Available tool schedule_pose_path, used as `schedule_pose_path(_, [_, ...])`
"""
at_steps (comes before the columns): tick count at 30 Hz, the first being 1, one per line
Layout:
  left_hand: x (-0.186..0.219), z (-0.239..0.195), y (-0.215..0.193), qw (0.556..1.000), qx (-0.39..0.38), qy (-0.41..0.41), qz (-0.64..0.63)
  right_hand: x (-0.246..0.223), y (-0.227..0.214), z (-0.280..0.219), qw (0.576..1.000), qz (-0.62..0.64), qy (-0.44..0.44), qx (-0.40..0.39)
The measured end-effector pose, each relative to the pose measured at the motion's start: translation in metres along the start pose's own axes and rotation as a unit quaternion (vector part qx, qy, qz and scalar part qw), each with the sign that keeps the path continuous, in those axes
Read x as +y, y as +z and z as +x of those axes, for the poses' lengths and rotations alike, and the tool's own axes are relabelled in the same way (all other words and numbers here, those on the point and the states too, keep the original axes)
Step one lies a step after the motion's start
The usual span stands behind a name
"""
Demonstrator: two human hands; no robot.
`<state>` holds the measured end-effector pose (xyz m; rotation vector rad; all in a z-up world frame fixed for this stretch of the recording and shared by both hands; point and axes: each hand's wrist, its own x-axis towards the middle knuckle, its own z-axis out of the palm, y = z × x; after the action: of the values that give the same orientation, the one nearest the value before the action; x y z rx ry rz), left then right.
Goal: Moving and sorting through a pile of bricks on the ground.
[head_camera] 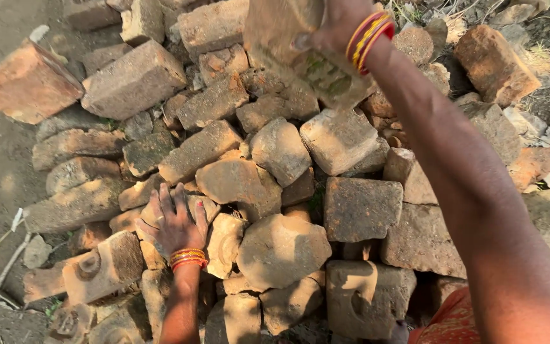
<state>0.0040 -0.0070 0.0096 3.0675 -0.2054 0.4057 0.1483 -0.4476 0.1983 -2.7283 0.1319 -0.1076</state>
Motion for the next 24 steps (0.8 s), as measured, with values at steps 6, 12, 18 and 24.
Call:
schedule_pose_path(6, [-0.003, -0.002, 0.007, 1.000, 0.014, -0.005, 0.000, 0.032, 0.022, -0.019, 0.948, -0.263, -0.156, 0.087])
schedule_pose_path(12, [-0.002, -0.008, 0.017, 0.998, 0.044, 0.003, -0.043, 0.104, 0.075, -0.081, 0.932, -0.254, -0.206, -0.157])
schedule_pose_path(18, [-0.006, -0.008, 0.015, 0.998, 0.034, 0.013, -0.045, 0.130, 0.075, -0.103, 0.942, -0.139, -0.178, -0.249])
schedule_pose_path(24, [-0.017, -0.014, 0.022, 0.998, 0.029, 0.032, -0.051, 0.159, 0.061, -0.163, 0.903, -0.155, -0.356, -0.184])
